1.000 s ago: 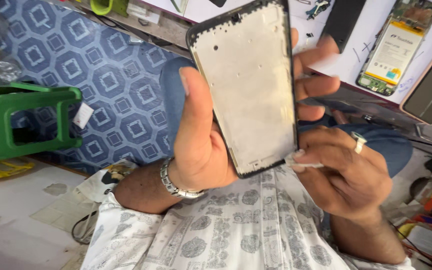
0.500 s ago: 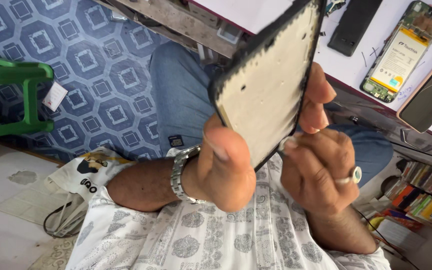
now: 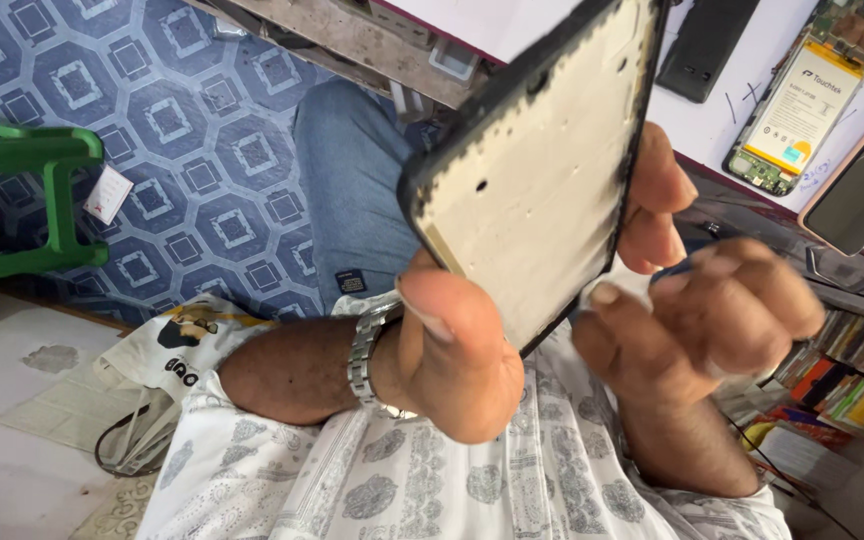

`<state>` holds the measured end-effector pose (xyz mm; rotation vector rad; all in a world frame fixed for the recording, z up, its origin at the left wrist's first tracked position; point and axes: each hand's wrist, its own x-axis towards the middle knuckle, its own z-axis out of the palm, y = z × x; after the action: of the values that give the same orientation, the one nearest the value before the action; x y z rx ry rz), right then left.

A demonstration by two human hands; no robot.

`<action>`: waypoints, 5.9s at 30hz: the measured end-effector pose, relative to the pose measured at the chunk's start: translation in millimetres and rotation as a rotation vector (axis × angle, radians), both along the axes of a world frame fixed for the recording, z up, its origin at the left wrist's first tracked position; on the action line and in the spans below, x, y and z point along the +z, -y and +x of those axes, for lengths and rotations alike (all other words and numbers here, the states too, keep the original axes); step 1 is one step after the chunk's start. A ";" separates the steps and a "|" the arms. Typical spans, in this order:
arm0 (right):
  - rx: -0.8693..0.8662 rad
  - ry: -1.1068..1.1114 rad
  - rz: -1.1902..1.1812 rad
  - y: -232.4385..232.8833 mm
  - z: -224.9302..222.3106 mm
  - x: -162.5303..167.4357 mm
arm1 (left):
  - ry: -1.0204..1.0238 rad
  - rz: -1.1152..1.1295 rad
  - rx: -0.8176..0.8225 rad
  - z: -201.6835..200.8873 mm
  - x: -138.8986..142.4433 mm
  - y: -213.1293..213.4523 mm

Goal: The person sits on the floor of a phone repair shop and cleans the inside of a disassembled phone frame with a tissue, then removes the battery from the phone body and peels a film from a replacement screen. They then use a blue electric screwdriver to work on the phone frame.

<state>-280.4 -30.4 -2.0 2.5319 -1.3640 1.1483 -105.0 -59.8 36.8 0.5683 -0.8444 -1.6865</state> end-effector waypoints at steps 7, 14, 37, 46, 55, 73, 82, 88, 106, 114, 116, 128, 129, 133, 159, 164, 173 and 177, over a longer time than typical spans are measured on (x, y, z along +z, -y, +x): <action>-0.116 0.035 -0.071 12.3 -1.0 -12.1 | -0.136 -0.005 -0.289 21.5 -31.7 -10.3; 0.053 0.092 -0.137 13.0 -10.8 -23.8 | -0.224 0.016 -0.490 27.6 -69.5 -27.9; -0.060 0.542 0.322 -9.4 -26.0 -43.2 | -0.199 -0.042 -0.856 72.1 -47.4 -26.2; -0.013 0.695 0.450 -20.8 -25.6 -8.0 | -0.200 -0.043 -0.890 74.3 -46.4 -32.5; 0.116 0.287 0.143 -20.1 -33.4 16.4 | -0.190 -0.054 -0.911 71.8 -40.7 -32.1; 0.179 0.098 -0.416 -8.4 -17.7 -5.1 | -0.156 0.024 -0.807 44.0 -62.3 -39.8; 0.257 0.121 -0.675 -4.9 -13.3 -11.0 | -0.153 0.047 -0.791 39.1 -64.5 -40.6; -0.007 0.088 -0.397 -17.9 -5.1 -2.4 | -0.150 0.059 -0.761 35.2 -67.3 -41.3; -0.348 -0.138 -0.185 -8.2 -50.1 -27.2 | -0.174 -0.025 -0.842 59.3 -52.0 -35.0; -0.078 0.314 0.148 -7.0 -7.8 -17.0 | -0.177 -0.094 -0.897 68.5 -41.2 -35.3; -0.047 0.393 0.231 -8.3 -3.8 -9.3 | -0.178 -0.095 -0.887 70.0 -40.6 -37.0; 0.012 0.566 0.459 -21.2 -4.1 20.1 | -0.167 -0.062 -0.811 76.4 -40.1 -46.2; 0.036 0.586 0.461 -20.5 -6.3 22.4 | -0.167 -0.049 -0.782 77.6 -39.5 -46.4; 0.074 0.614 0.503 -21.2 -15.1 33.6 | -0.167 -0.026 -0.718 77.0 -37.1 -49.1; -0.059 0.479 0.484 16.1 -1.6 69.9 | -0.164 0.020 -0.611 66.7 -15.6 11.2; -0.188 0.626 0.487 30.8 6.3 69.1 | -0.176 0.021 -0.619 64.5 -11.1 27.9; -0.141 0.781 0.377 64.0 10.3 69.1 | -0.204 -0.037 -0.735 90.7 6.0 61.9; -0.068 0.362 0.403 72.6 2.8 78.9 | -0.202 -0.034 -0.748 93.1 10.3 81.0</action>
<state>-277.6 -103.0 76.9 2.5858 -1.9249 1.5088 -11.9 -140.8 47.1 0.0347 -1.0016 -2.3465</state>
